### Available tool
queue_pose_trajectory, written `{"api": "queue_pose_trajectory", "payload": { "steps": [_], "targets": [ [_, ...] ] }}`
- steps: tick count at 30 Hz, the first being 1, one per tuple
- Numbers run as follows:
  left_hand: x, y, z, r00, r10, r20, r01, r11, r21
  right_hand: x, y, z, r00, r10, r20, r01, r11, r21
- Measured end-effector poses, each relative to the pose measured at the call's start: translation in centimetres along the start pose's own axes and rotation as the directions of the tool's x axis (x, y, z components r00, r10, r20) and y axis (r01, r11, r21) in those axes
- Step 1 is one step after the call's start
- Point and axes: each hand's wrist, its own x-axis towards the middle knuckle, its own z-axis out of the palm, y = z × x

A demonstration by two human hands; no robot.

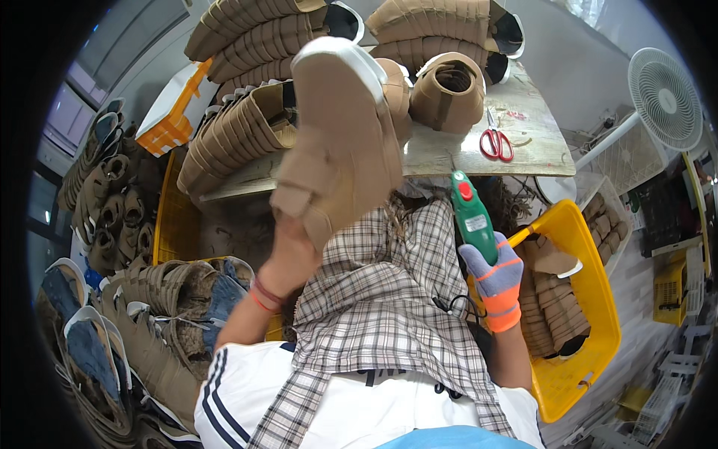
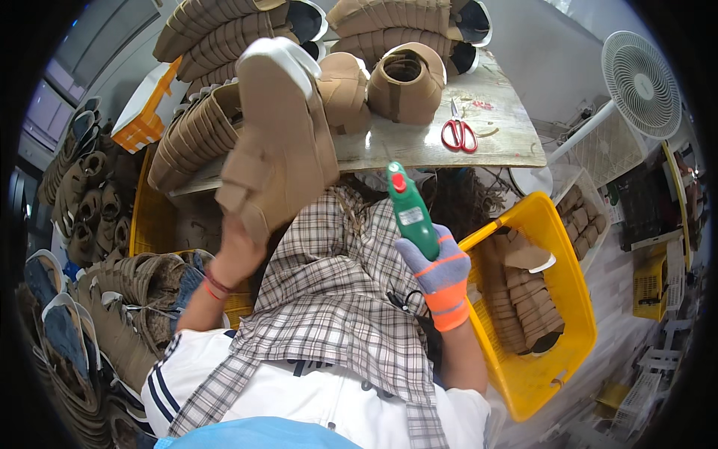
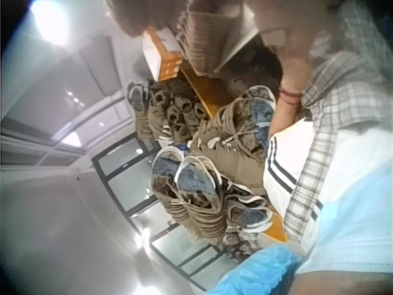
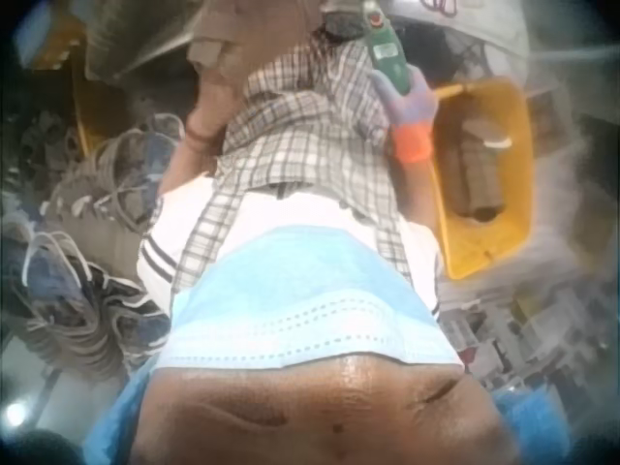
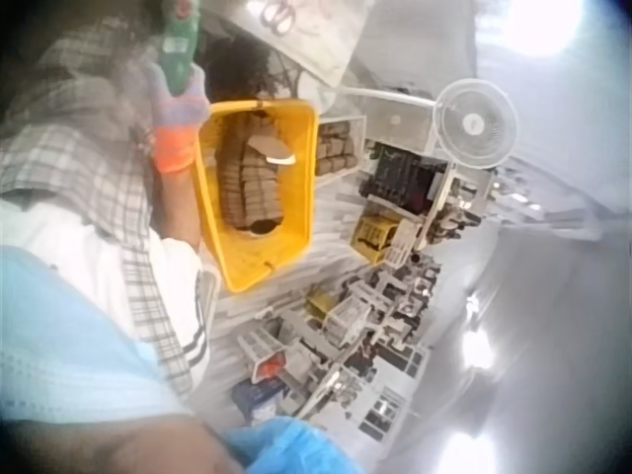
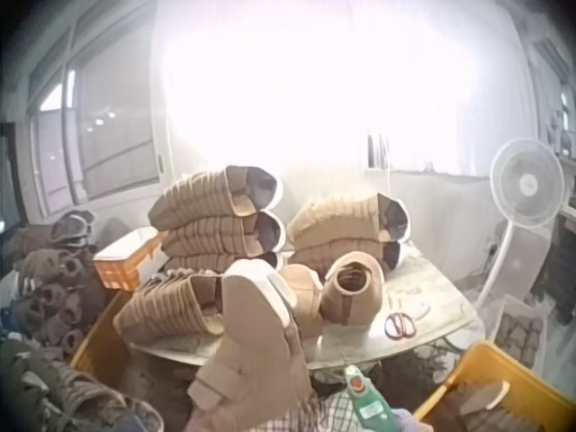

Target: The person trims the edges of shoe upper components using scissors and a green handheld tool. They handle the parts one at a time, cutting excess material and placing the finished pieces on a nearby table.

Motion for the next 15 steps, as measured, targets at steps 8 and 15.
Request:
{"api": "queue_pose_trajectory", "payload": {
  "steps": [8,15],
  "targets": [
    [16.0,-8.8,0.2,0.962,0.060,0.266,-0.130,0.958,0.254,0.6,2.5,-0.9,0.994,0.097,-0.042,-0.098,0.995,-0.021],
    [19.6,-10.5,-1.5,0.979,-0.017,0.205,0.084,0.943,-0.323,1.6,2.2,-0.5,1.000,0.019,0.022,-0.016,0.992,-0.122]
  ]
}}
